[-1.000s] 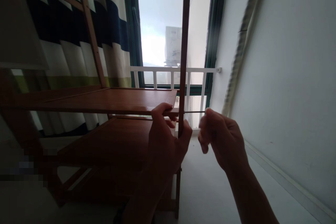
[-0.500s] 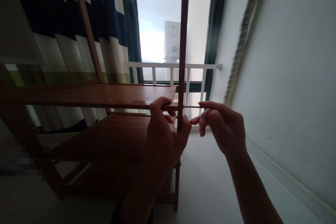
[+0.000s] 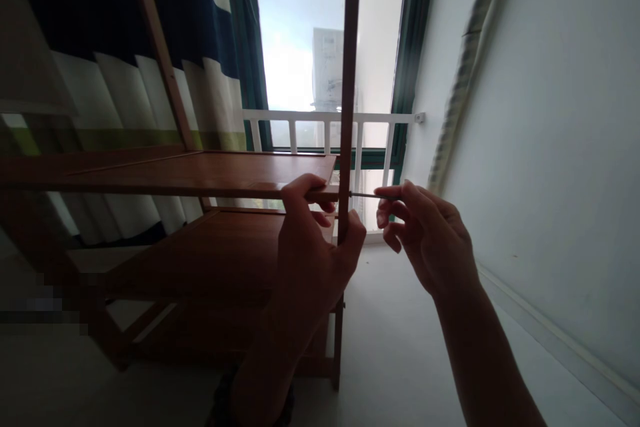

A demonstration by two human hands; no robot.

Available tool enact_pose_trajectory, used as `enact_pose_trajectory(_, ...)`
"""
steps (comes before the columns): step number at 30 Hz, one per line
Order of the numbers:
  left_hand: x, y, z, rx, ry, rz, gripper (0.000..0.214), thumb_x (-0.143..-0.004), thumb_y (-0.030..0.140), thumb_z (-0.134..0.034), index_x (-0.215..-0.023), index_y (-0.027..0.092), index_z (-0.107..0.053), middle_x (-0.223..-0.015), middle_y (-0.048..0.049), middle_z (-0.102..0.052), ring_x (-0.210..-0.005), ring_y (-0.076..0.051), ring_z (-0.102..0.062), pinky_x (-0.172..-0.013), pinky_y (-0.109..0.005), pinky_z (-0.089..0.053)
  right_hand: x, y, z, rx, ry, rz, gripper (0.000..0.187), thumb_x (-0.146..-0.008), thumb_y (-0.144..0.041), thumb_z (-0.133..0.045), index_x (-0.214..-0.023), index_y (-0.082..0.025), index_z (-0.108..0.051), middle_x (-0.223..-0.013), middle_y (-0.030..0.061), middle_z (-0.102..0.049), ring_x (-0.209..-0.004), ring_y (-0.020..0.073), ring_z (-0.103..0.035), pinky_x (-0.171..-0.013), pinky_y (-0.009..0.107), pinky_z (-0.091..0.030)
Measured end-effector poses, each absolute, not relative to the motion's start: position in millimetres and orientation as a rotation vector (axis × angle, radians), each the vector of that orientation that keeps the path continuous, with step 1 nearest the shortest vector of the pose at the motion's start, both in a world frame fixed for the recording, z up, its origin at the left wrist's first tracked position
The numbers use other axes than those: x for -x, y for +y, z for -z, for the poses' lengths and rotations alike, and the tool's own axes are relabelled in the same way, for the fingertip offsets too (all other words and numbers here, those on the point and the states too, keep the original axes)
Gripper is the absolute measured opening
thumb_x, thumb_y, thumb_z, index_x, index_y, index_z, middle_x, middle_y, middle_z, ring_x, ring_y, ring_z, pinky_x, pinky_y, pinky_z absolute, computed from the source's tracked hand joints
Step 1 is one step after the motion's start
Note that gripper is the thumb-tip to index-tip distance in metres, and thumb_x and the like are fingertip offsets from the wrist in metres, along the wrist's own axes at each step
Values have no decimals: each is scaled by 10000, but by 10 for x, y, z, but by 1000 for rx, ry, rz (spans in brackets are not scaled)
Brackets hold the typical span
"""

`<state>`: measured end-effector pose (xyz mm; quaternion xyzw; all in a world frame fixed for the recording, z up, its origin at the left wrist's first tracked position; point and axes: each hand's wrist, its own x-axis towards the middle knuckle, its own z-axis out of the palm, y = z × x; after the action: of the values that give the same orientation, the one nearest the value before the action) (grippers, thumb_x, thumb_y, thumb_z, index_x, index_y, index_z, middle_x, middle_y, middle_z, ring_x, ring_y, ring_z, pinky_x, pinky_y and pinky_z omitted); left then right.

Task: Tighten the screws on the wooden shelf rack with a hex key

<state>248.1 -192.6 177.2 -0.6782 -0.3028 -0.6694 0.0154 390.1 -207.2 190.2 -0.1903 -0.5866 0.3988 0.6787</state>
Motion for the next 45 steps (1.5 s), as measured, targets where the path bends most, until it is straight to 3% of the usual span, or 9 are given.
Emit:
enact_pose_trajectory(6, -2487, -1931, -1778, 2118, -938, 2094, 491, -718, 174, -636, -1116, 215, -353, -954, -19, -538, -809, -145, -585, -689, -298, -519, -3779, -2128, -1917, 409, -1161, -1142, 192, -842, -346, -540, -865, -211, -675, -697, -27, -532, -549, 60, -518, -396, 155, -374)
enact_pose_trajectory(10, -2481, -1936, -1773, 2111, -965, 2075, 494, -720, 182, -636, -1125, 212, -354, -955, -15, -536, -790, -134, -582, -684, -292, -520, -3732, -2089, -1879, 438, -1199, -777, 143, -835, -351, -577, -881, -230, -636, -848, -14, -603, -630, 87, -590, -421, 175, -436)
enact_pose_trajectory(13, -2480, -1939, -1773, 2097, -969, 2065, 494, -711, 185, -648, -1114, 211, -363, -987, -25, -524, -795, -136, -579, -676, -291, -525, -3746, -2106, -1868, 608, -1290, -529, 221, -850, -367, -569, -751, -183, -640, -715, 5, -628, -591, 96, -589, -441, 189, -444)
enact_pose_trajectory(17, -2487, -1943, -1780, 2099, -972, 2079, 501, -699, 177, -655, -1103, 210, -360, -981, -27, -523, -790, -140, -583, -681, -303, -531, -3842, -2168, -1888, 649, -1429, -552, 346, -870, -391, -538, -624, -164, -622, -511, -15, -562, -462, 74, -528, -431, 193, -414)
enact_pose_trajectory(26, -2487, -1937, -1779, 2135, -940, 2091, 501, -710, 170, -645, -1108, 222, -345, -971, -29, -532, -792, -145, -592, -690, -303, -525, -4042, -2135, -1913, 461, -1627, -646, 221, -902, -272, -504, -1075, -245, -640, -680, -9, -628, -624, 119, -621, -495, 234, -488)
enact_pose_trajectory(32, -2489, -1946, -1785, 2103, -947, 2075, 485, -712, 180, -637, -1097, 221, -345, -1015, -36, -513, -792, -132, -581, -679, -286, -518, -3857, -2148, -1902, 425, -1395, -596, 182, -894, -215, -489, -946, -246, -660, -596, -29, -615, -573, 119, -636, -459, 217, -482)
enact_pose_trajectory(36, -2483, -1955, -1787, 2082, -948, 2056, 479, -711, 185, -640, -1092, 219, -352, -990, -40, -520, -773, -134, -574, -668, -287, -515, -3959, -2099, -1875, 319, -1562, -830, 239, -881, -297, -519, -1089, -258, -630, -906, 39, -696, -673, 141, -659, -427, 213, -486)
enact_pose_trajectory(39, -2482, -1956, -1786, 2080, -949, 2050, 475, -716, 182, -633, -1097, 216, -352, -981, -40, -525, -783, -138, -575, -659, -281, -514, -4056, -2014, -1827, 229, -1682, -910, 359, -869, -344, -532, -1225, -302, -555, -1122, 62, -656, -669, 136, -653, -409, 220, -488)
enact_pose_trajectory(45, -2482, -1951, -1785, 2104, -951, 2062, 481, -713, 183, -642, -1094, 213, -350, -982, -37, -521, -750, -131, -579, -665, -292, -515, -4016, -1901, -1742, 189, -1637, -886, 325, -862, -375, -550, -1183, -334, -584, -815, -15, -699, -425, 79, -573, -410, 230, -485)
